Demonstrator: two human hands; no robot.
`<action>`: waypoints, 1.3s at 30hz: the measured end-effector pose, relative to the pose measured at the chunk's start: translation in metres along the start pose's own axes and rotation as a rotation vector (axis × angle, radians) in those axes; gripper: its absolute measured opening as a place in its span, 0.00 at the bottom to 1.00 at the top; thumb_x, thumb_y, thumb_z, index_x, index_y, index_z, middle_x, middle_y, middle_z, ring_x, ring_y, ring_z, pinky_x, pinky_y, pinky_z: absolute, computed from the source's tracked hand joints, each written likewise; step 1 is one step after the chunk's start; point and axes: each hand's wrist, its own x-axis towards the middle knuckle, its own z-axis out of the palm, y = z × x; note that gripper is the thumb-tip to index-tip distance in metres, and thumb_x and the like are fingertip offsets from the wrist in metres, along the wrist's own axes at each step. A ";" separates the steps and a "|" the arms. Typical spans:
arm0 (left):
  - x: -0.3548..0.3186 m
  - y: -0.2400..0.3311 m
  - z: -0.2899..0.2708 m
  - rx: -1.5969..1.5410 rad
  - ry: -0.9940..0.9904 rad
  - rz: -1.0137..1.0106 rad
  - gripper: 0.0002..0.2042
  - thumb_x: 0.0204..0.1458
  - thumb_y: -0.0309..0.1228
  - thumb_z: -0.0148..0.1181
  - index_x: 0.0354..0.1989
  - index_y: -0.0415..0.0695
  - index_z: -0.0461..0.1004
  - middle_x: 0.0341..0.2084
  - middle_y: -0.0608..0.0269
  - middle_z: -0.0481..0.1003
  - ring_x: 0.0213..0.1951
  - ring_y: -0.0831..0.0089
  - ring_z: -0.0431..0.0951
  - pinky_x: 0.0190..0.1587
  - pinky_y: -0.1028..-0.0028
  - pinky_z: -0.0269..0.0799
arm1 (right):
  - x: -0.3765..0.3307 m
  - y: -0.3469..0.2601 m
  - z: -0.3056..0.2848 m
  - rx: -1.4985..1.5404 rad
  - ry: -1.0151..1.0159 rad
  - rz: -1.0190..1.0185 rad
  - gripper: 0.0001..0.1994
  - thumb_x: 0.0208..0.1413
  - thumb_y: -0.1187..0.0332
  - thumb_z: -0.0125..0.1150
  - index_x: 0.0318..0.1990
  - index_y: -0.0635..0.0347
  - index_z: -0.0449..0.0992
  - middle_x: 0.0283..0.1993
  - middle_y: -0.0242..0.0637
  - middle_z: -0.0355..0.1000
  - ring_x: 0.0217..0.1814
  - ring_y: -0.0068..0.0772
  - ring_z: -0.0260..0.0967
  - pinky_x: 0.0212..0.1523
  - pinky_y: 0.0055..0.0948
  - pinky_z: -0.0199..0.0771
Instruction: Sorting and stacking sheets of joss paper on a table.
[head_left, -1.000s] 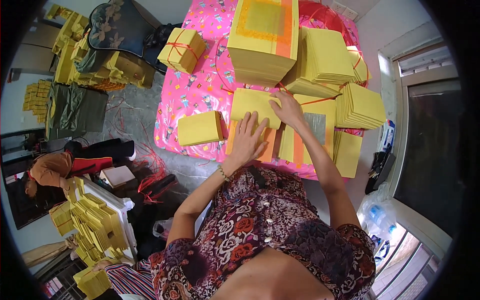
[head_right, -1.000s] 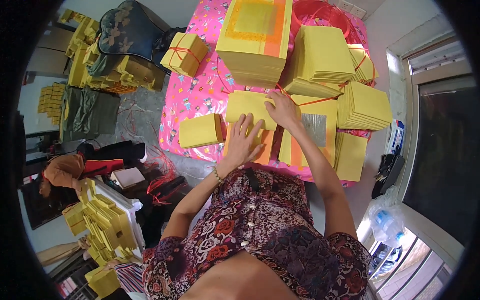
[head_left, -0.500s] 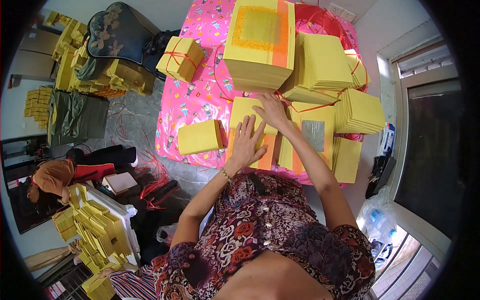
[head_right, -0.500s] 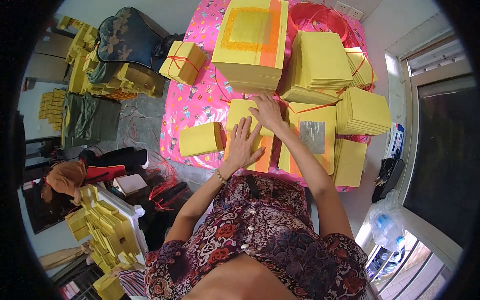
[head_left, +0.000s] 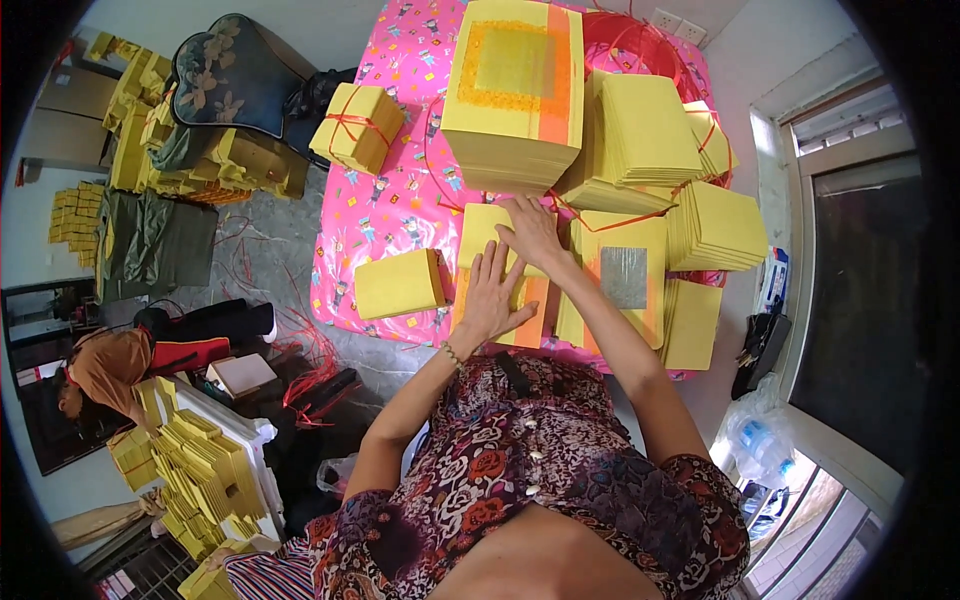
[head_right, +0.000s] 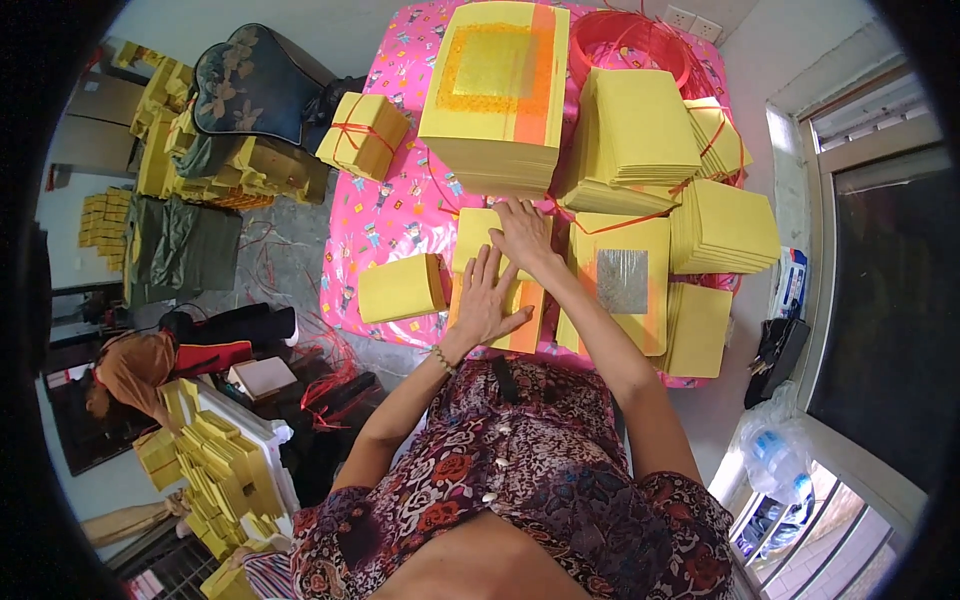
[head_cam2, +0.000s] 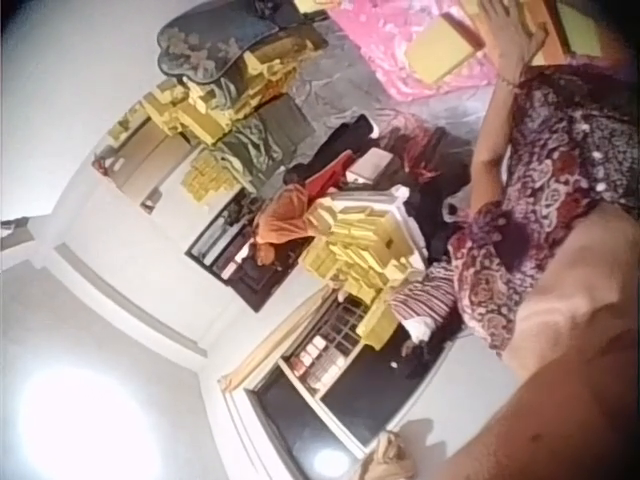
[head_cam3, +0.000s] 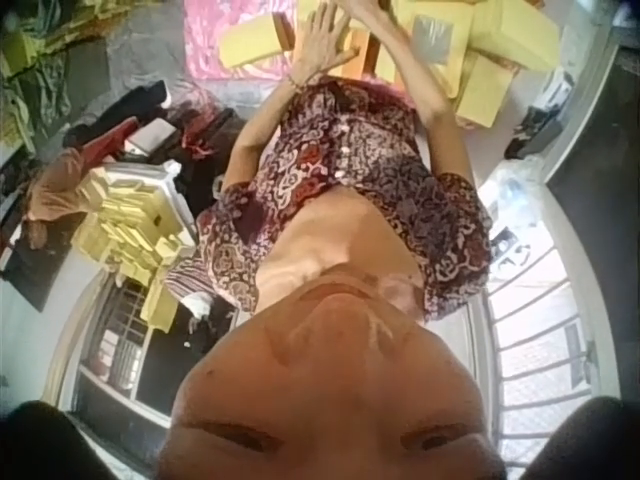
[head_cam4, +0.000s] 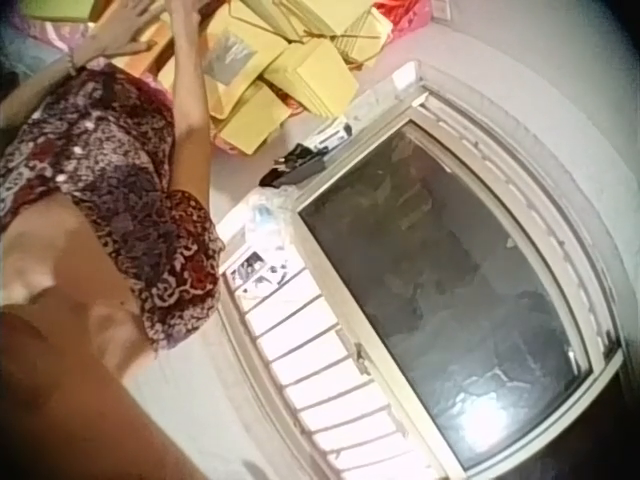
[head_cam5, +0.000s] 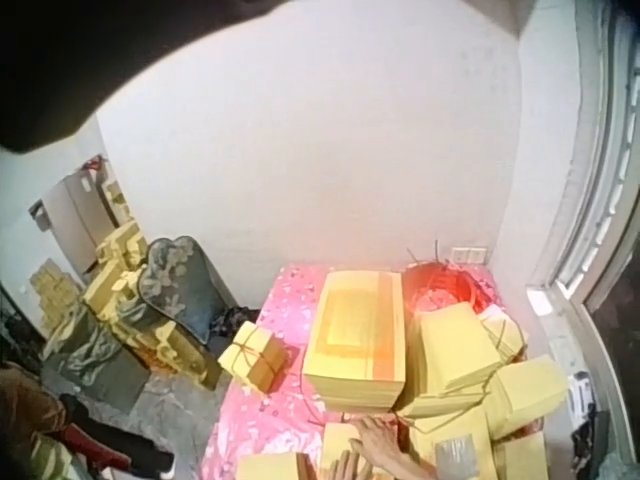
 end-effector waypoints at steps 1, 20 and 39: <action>0.000 -0.001 0.001 0.004 0.000 -0.002 0.44 0.48 0.60 0.56 0.69 0.45 0.55 0.69 0.37 0.46 0.71 0.43 0.42 0.70 0.47 0.38 | 0.000 -0.001 0.001 -0.014 0.012 -0.004 0.22 0.51 0.63 0.63 0.53 0.60 0.70 0.52 0.46 0.67 0.58 0.49 0.64 0.56 0.50 0.64; 0.001 -0.003 0.005 -0.027 0.026 0.010 0.42 0.48 0.59 0.56 0.68 0.45 0.58 0.69 0.37 0.46 0.71 0.41 0.42 0.70 0.46 0.37 | 0.000 0.000 0.002 -0.002 0.016 -0.008 0.22 0.51 0.63 0.63 0.50 0.64 0.68 0.54 0.49 0.64 0.58 0.51 0.64 0.55 0.50 0.65; 0.001 0.003 -0.017 -0.149 0.048 -0.032 0.44 0.46 0.60 0.58 0.64 0.38 0.60 0.67 0.46 0.55 0.70 0.44 0.47 0.69 0.47 0.40 | 0.000 -0.001 0.003 -0.049 0.001 0.002 0.22 0.52 0.62 0.63 0.51 0.64 0.67 0.52 0.48 0.65 0.59 0.50 0.64 0.57 0.49 0.64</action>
